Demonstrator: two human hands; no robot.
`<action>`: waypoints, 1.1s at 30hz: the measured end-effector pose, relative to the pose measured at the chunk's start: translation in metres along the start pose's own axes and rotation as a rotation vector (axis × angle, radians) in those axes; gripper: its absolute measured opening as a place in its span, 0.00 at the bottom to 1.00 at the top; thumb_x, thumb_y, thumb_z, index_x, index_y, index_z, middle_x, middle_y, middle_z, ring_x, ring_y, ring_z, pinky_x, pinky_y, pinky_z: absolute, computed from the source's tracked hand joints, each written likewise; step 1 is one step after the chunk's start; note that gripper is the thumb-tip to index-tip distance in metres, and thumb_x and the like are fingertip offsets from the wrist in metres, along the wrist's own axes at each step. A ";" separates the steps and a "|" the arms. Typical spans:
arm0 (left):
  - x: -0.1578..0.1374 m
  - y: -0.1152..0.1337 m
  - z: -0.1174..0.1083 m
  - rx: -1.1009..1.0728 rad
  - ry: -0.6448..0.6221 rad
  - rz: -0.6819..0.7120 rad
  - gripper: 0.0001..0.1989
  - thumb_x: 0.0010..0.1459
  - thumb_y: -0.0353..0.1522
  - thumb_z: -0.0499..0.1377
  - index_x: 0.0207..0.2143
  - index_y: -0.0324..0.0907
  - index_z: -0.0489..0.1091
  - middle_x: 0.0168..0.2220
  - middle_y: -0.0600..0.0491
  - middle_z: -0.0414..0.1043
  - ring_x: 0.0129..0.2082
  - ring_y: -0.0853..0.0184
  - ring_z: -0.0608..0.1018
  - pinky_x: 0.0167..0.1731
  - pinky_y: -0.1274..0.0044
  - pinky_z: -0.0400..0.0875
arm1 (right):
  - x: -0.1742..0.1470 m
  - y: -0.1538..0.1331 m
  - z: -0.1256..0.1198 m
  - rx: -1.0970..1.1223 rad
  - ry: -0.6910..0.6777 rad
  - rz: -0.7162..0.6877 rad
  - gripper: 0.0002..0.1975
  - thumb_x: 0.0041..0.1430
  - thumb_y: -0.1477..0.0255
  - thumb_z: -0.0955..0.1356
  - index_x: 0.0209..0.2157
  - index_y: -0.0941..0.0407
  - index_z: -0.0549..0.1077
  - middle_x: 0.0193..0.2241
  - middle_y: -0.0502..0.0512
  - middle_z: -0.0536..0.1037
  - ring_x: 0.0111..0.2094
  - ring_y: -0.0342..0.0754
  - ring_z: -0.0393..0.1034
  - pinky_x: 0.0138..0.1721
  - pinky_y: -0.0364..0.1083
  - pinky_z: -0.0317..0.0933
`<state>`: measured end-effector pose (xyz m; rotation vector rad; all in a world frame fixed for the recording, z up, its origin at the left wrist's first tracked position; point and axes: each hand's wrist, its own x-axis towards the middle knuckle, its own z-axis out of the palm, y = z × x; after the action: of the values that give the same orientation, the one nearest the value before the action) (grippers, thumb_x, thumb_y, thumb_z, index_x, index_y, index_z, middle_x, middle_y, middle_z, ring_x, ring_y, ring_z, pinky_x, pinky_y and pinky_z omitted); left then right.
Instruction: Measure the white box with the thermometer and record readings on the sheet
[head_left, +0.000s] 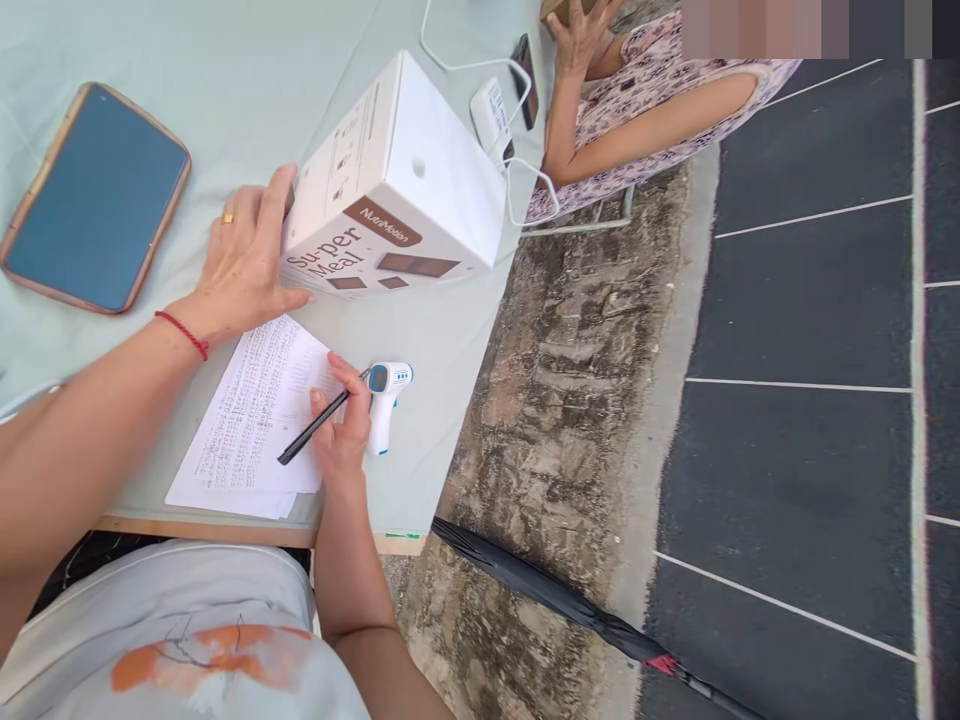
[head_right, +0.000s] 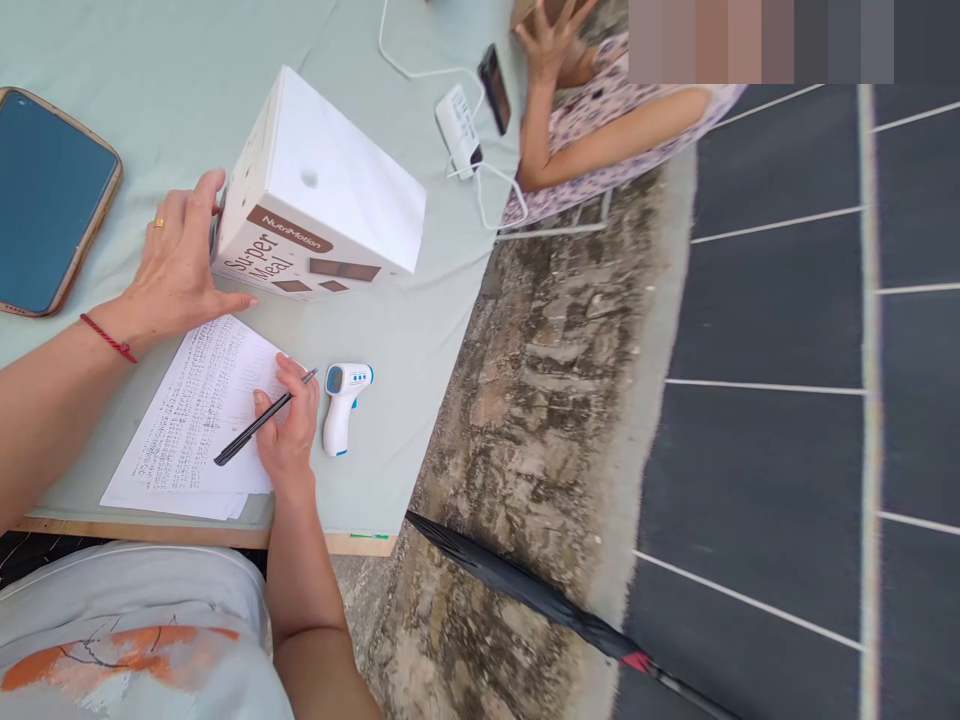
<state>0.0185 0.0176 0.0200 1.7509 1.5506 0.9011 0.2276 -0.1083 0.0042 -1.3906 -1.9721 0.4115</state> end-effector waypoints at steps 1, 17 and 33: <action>0.000 0.000 0.000 0.011 -0.009 0.014 0.65 0.46 0.56 0.72 0.73 0.44 0.37 0.65 0.37 0.53 0.62 0.38 0.61 0.60 0.49 0.56 | 0.003 0.005 -0.001 -0.047 0.031 0.043 0.13 0.73 0.66 0.62 0.55 0.54 0.63 0.57 0.66 0.72 0.61 0.57 0.67 0.61 0.64 0.63; 0.002 -0.023 0.016 0.112 0.063 0.204 0.81 0.30 0.58 0.78 0.76 0.47 0.32 0.65 0.35 0.54 0.61 0.35 0.65 0.59 0.52 0.62 | 0.037 0.032 0.000 -0.138 -0.030 0.120 0.09 0.57 0.75 0.59 0.40 0.54 0.64 0.36 0.53 0.68 0.39 0.50 0.64 0.44 0.49 0.62; 0.008 -0.005 -0.005 -0.100 -0.034 0.086 0.55 0.55 0.45 0.61 0.74 0.36 0.34 0.63 0.36 0.63 0.62 0.41 0.67 0.61 0.51 0.61 | -0.021 -0.023 0.000 -0.043 -0.117 0.143 0.24 0.69 0.71 0.62 0.65 0.56 0.62 0.23 0.43 0.66 0.23 0.43 0.61 0.30 0.43 0.61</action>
<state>0.0123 0.0265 0.0198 1.7636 1.3934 0.9692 0.2155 -0.1361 0.0114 -1.5727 -1.9909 0.5300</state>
